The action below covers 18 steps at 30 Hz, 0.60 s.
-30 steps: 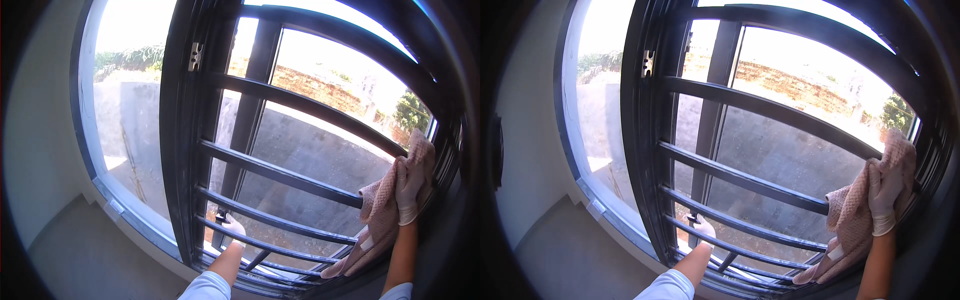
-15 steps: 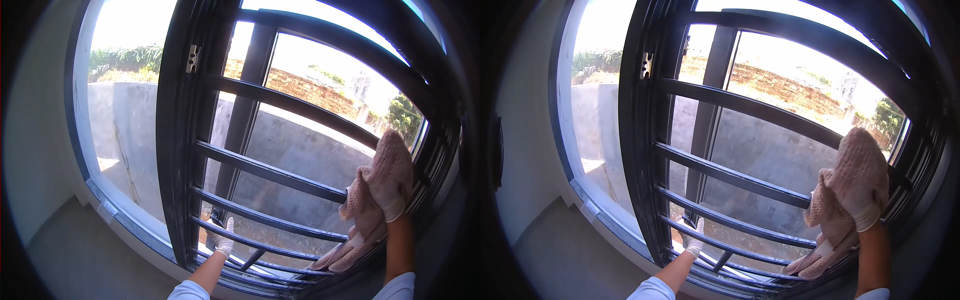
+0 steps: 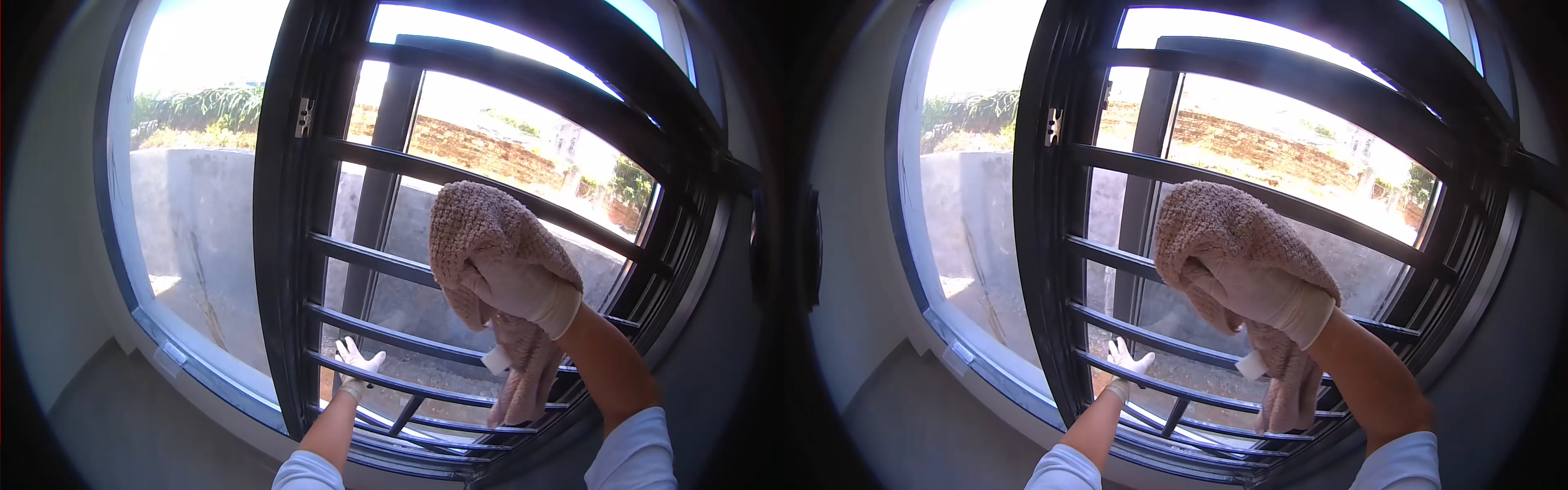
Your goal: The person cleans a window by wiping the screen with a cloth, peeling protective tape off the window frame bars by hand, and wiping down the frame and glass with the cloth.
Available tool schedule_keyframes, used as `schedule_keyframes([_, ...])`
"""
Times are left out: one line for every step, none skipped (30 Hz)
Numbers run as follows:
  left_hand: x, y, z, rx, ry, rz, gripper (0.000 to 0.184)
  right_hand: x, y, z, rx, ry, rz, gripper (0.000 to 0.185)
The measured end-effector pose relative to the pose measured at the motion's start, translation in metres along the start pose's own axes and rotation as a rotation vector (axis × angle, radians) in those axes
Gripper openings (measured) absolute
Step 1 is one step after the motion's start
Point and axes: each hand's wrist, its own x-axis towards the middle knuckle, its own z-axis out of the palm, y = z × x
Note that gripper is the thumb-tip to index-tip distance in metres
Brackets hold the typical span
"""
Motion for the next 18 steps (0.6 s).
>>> schedule_keyframes([-0.005,-0.029,0.014,0.039,0.014,0.119,0.093,-0.004,-0.005,-0.006,0.033,0.014,0.006,0.030])
schedule_keyframes([-0.007,-0.044,0.021,0.079,0.028,0.239,0.087,-0.007,-0.011,-0.012,0.066,0.027,0.011,0.028])
schedule_keyframes([-0.019,-0.039,0.011,0.066,-0.175,0.210,0.078,-0.019,-0.011,-0.006,-0.003,0.078,-0.062,0.025])
schedule_keyframes([-0.045,-0.032,-0.010,0.053,-0.377,0.175,0.070,-0.030,-0.011,0.002,-0.073,0.126,-0.137,0.023])
schedule_keyframes([-0.077,-0.023,-0.021,-0.120,-0.333,0.258,0.063,-0.039,-0.005,0.025,0.384,0.114,-0.114,0.025])
schedule_keyframes([-0.108,-0.012,-0.028,-0.292,-0.287,0.334,0.056,-0.048,0.001,0.048,0.843,0.120,-0.096,0.029])
schedule_keyframes([-0.126,-0.004,-0.031,-0.302,-0.197,0.426,0.054,-0.059,0.004,0.071,1.217,0.053,-0.007,0.036])
schedule_keyframes([-0.141,0.003,-0.029,-0.323,-0.134,0.477,0.053,-0.065,-0.002,0.080,1.405,0.006,0.050,0.039])
schedule_keyframes([-0.153,0.011,-0.029,-0.334,-0.093,0.511,0.053,-0.072,-0.007,0.089,1.593,-0.031,0.118,0.042])
schedule_keyframes([-0.166,0.018,-0.027,-0.344,-0.049,0.541,0.053,-0.077,-0.016,0.093,1.594,-0.035,0.148,0.040])
schedule_keyframes([-0.174,0.024,-0.028,-0.353,-0.022,0.561,0.053,-0.080,-0.025,0.095,1.593,-0.036,0.178,0.038])
schedule_keyframes([-0.180,0.030,-0.027,-0.359,0.000,0.585,0.053,-0.084,-0.033,0.096,1.589,-0.033,0.209,0.037])
schedule_keyframes([-0.184,0.034,-0.029,-0.359,0.017,0.603,0.053,-0.087,-0.040,0.094,1.584,-0.027,0.240,0.035])
schedule_keyframes([-0.186,0.037,-0.031,-0.356,0.030,0.621,0.053,-0.088,-0.045,0.088,1.366,-0.002,0.188,0.034])
schedule_keyframes([-0.187,0.041,-0.035,-0.344,0.044,0.641,0.053,-0.089,-0.050,0.082,1.145,0.030,0.148,0.033])
schedule_keyframes([-0.186,0.044,-0.039,-0.331,0.057,0.663,0.053,-0.087,-0.055,0.066,0.712,0.071,0.035,0.033])
schedule_keyframes([-0.184,0.048,-0.045,-0.314,0.068,0.686,0.052,-0.083,-0.058,0.050,0.275,0.106,-0.072,0.033])
schedule_keyframes([-0.180,0.052,-0.050,-0.294,0.086,0.709,0.052,-0.078,-0.058,0.040,-0.162,0.137,-0.174,0.033])
